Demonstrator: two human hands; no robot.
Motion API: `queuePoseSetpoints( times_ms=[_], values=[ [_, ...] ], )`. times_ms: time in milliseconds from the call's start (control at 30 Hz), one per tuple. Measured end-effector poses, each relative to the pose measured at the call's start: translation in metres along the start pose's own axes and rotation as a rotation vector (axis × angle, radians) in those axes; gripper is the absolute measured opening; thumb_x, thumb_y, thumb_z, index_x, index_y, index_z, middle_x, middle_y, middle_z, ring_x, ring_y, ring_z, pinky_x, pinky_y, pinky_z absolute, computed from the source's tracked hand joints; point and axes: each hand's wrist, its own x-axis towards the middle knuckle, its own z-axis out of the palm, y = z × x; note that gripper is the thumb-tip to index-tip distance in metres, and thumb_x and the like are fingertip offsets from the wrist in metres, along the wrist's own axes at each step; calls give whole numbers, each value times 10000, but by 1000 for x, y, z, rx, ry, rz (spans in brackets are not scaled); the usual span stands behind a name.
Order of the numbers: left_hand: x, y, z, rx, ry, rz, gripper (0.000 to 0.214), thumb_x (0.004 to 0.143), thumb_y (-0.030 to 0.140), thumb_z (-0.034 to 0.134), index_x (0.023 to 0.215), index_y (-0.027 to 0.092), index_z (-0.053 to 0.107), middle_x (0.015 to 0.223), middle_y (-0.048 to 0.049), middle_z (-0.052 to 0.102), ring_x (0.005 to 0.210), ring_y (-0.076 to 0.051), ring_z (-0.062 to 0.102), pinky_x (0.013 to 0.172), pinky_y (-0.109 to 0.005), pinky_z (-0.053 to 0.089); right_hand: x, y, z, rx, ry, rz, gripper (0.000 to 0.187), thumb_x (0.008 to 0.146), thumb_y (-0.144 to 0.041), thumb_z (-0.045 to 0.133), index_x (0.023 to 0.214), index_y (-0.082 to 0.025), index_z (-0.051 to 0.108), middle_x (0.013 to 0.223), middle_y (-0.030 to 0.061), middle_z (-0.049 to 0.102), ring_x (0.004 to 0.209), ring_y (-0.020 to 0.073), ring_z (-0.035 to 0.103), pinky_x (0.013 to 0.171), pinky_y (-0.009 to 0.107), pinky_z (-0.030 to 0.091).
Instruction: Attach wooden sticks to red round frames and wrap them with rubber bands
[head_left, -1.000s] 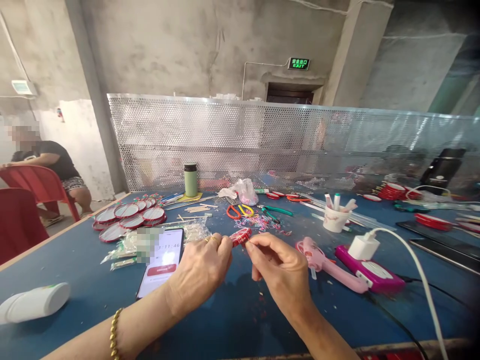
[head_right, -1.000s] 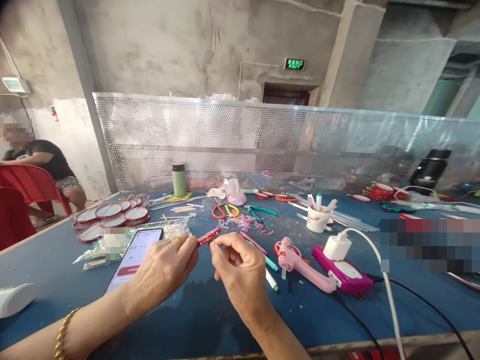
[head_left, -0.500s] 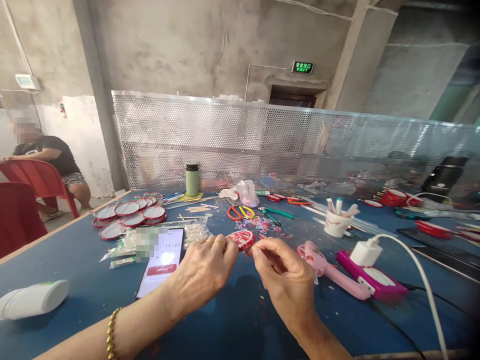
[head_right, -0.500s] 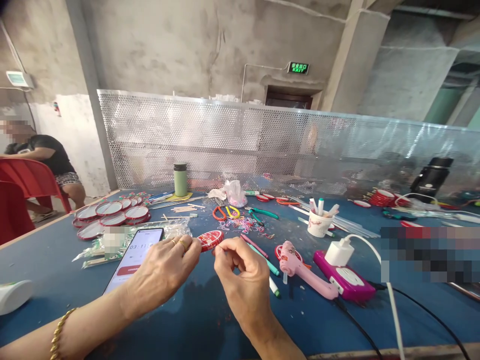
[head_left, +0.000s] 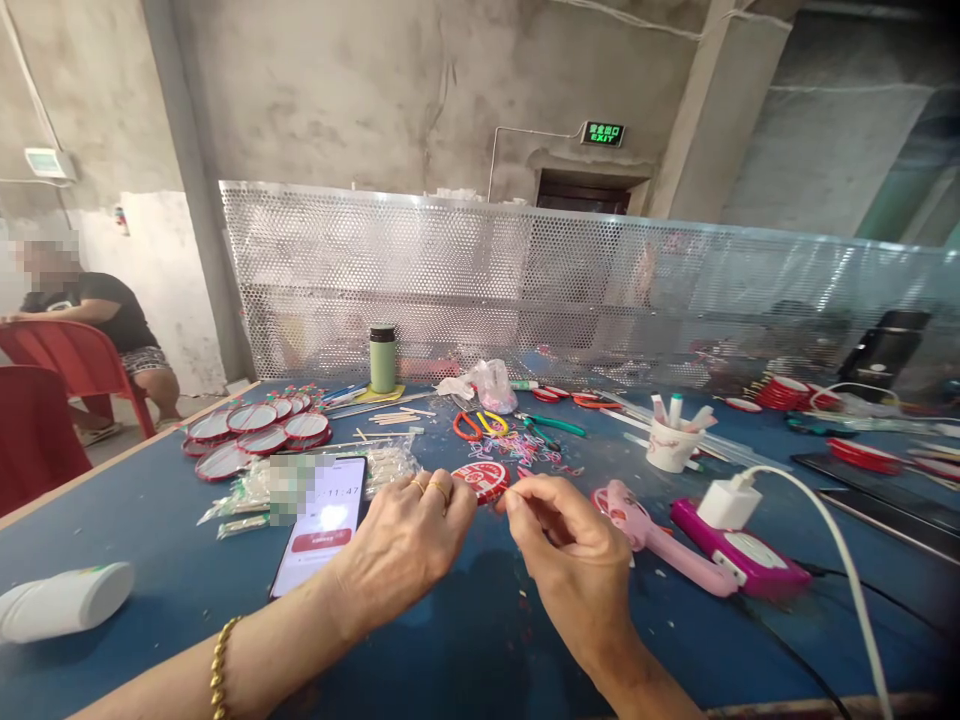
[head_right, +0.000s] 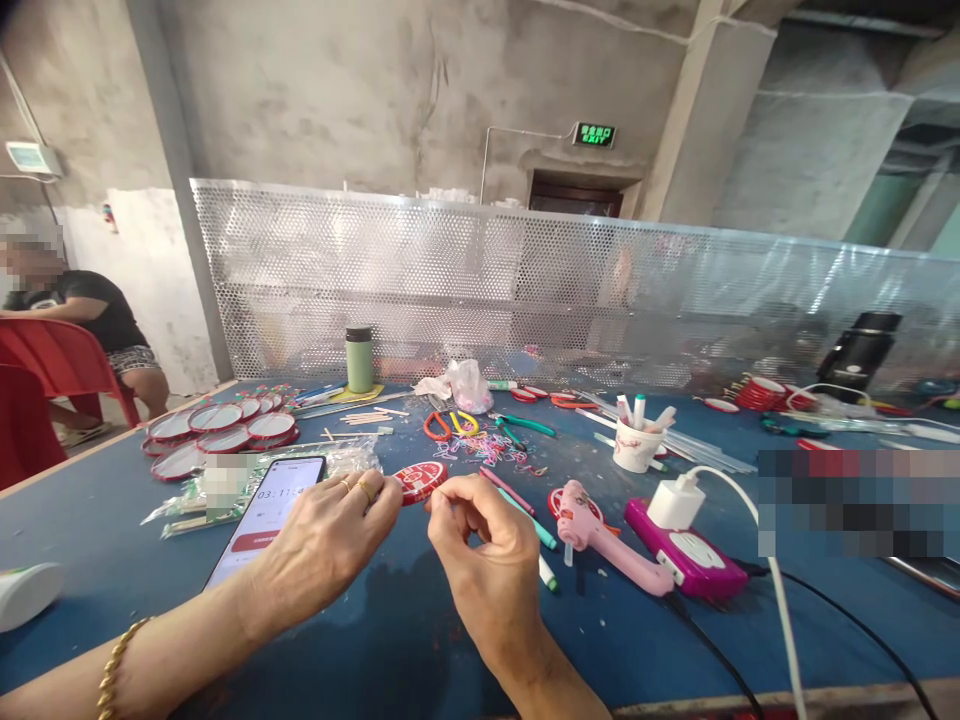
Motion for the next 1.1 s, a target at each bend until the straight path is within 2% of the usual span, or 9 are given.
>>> queuePoseSetpoints(
  times_ms=[200, 300, 500, 833, 967, 1100],
  values=[
    [0, 0, -1, -19, 3, -2, 83, 881, 76, 497, 925, 144, 515, 770, -50, 580, 626, -212, 594, 540, -338, 540, 0, -1, 0, 28, 1, 42, 176, 900, -303, 595, 767, -202, 651, 587, -28, 578, 426, 84, 429, 419, 212, 371],
    [0, 1, -2, -26, -1, -9, 80, 885, 79, 491, 907, 155, 502, 764, -47, 577, 616, -210, 589, 534, -336, 531, 0, -1, 1, 26, -11, 40, 172, 901, -292, 592, 766, -201, 648, 597, -24, 591, 435, 86, 443, 420, 211, 366],
    [0, 1, 0, -26, 14, -26, 100, 893, 80, 478, 869, 176, 472, 741, -35, 560, 595, -205, 575, 518, -326, 503, 0, -1, 2, 24, -48, 11, 164, 895, -260, 585, 756, -191, 638, 657, -3, 635, 550, 113, 557, 493, 208, 411],
    [-3, 1, 8, -27, 62, -77, 147, 908, 63, 453, 846, 196, 456, 731, -24, 559, 595, -196, 569, 532, -302, 418, 1, 1, 4, 33, -90, -9, 156, 911, -268, 574, 786, -195, 632, 596, -42, 539, 437, 76, 446, 439, 205, 378],
    [-2, -1, 15, -164, 78, -154, 166, 914, 67, 419, 827, 198, 473, 698, -12, 564, 549, -171, 544, 501, -283, 327, 0, 0, 4, 60, -115, 30, 135, 922, -267, 563, 823, -202, 628, 615, -39, 554, 435, 76, 457, 442, 207, 389],
    [3, -4, 17, -511, 2, -378, 206, 902, 123, 422, 712, 201, 442, 576, 26, 515, 470, -121, 482, 475, -257, 242, -1, 0, 5, 174, -156, 84, 85, 931, -271, 560, 887, -208, 594, 727, -19, 618, 438, 66, 485, 445, 203, 415]
  ],
)
